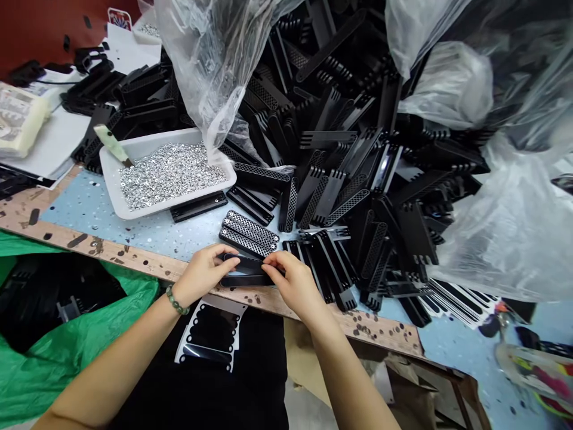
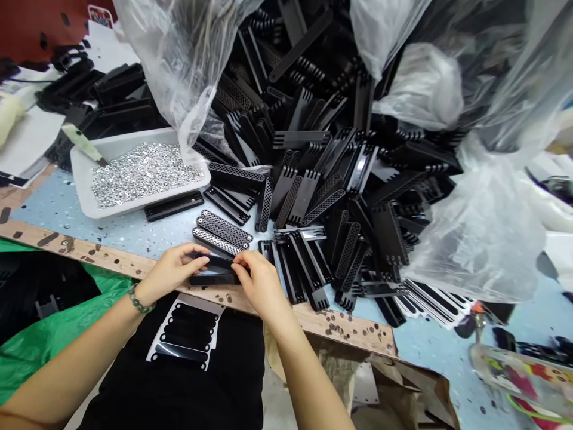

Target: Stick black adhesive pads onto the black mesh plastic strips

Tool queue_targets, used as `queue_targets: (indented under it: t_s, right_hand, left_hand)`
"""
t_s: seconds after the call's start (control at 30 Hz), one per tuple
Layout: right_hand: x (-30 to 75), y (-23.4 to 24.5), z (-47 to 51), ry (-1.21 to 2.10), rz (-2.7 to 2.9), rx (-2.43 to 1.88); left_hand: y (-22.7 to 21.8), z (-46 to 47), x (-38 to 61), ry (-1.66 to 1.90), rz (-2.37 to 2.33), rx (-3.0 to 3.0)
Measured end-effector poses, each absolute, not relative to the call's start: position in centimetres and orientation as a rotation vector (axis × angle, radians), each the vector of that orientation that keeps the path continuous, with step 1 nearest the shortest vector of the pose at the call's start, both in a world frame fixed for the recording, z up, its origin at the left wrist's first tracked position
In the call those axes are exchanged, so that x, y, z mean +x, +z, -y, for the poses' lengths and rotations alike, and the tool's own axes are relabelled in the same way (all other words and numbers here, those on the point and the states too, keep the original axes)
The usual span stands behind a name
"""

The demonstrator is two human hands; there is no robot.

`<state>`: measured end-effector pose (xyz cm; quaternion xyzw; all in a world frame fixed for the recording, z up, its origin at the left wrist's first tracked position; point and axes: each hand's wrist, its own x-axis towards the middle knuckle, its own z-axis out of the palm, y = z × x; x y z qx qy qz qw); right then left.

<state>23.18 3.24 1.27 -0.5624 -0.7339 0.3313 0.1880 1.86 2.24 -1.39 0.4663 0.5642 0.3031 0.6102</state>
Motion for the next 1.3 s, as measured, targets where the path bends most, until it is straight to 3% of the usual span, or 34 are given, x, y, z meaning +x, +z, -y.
queue_targets:
  t_s: [0.27,0.77,0.93,1.3]
  right_hand:
    - [23.1,1.9,-3.9,1.04,2.018,-1.656]
    - [22.5,1.7,-3.8,0.818,2.147,-1.697]
    - [23.1,0.9,-3.5,0.612,2.045,-1.817]
    - [24.2,-0.2,-2.8,0.977,1.609,-1.681]
  left_hand:
    - [-1.3,-2.0,1.8,0.703,-1.275,1.114]
    - [-1.0,-2.1,1.8,0.691,-1.286,1.138]
    - [-1.3,-2.1,2.0,0.678,-1.331,1.145]
    - [-1.0,-2.0,1.7,0.678,-1.298,1.238]
